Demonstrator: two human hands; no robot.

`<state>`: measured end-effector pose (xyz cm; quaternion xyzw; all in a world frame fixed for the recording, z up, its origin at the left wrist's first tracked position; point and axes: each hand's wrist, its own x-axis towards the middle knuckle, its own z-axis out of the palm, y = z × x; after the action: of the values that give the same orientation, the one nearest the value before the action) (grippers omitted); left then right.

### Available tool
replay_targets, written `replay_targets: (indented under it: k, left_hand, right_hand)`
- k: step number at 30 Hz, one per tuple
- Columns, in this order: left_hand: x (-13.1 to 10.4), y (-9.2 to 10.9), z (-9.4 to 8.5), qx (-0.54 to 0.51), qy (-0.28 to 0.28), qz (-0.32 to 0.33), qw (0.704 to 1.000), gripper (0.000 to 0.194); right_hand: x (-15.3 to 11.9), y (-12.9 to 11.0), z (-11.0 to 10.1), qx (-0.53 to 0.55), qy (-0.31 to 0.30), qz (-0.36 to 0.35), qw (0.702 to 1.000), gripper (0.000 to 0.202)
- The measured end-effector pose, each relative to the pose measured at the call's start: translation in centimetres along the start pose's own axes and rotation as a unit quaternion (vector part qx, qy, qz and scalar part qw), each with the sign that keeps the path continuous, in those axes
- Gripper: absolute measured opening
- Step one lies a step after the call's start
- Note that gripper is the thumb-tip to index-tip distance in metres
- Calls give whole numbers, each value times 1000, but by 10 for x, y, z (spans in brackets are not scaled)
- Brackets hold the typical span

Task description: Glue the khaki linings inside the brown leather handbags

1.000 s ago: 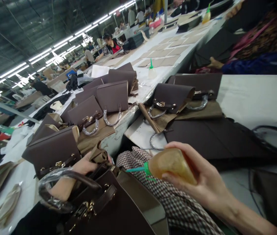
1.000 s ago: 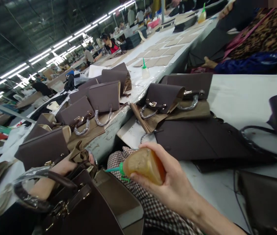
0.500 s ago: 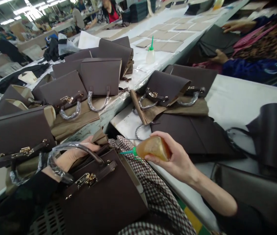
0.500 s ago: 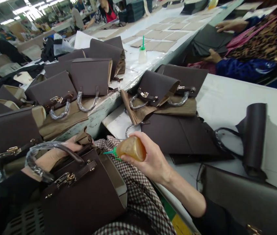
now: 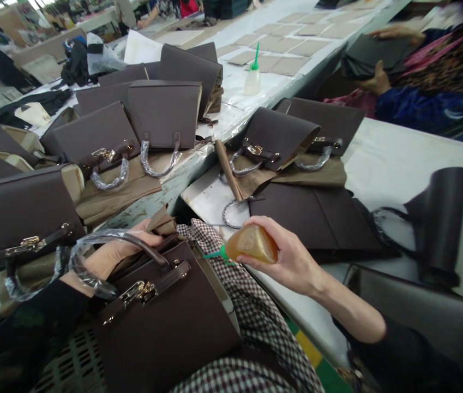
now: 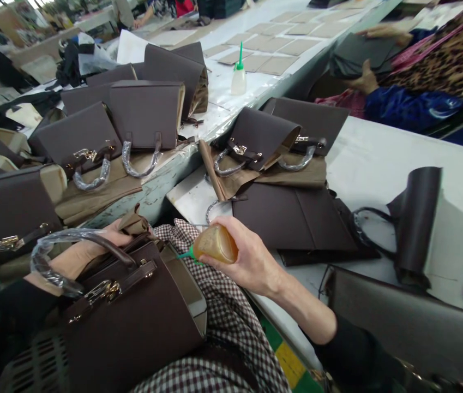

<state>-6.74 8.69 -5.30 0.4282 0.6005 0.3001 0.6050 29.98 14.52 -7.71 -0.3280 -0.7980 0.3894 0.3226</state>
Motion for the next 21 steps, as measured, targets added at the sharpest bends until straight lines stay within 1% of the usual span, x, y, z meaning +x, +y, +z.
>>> replay_targets:
  k: [3,6,8,10,12,14,17,21]
  left_hand:
    - [7,3,0,-21,-44,-11,999,39]
    - [8,3,2,-31,-59,-5,998,36]
    - [7,2,2,-34,-64,-2,997,32]
    - [6,1,1,-36,-71,1,997,30]
    - [5,0,-1,-37,-77,3,996,31]
    - [4,-1,-2,-38,-80,5,996,35]
    - [3,-4,0,-48,-77,15,996,36]
    - [5,-10,6,-63,-67,26,995,35]
  right_hand:
    - [-9,4,-1,-13,-16,4,1000,52]
    - [-18,7,-3,-18,-29,14,999,54]
    - [-24,8,-3,-12,-26,22,999,54]
    - [-27,8,-3,2,-10,30,1000,53]
    - [-28,7,-1,14,5,34,999,52]
    - [-27,7,2,17,6,34,999,52]
    - [-27,10,6,7,-12,33,999,52]
    - [-31,13,6,-1,-54,39,998,52]
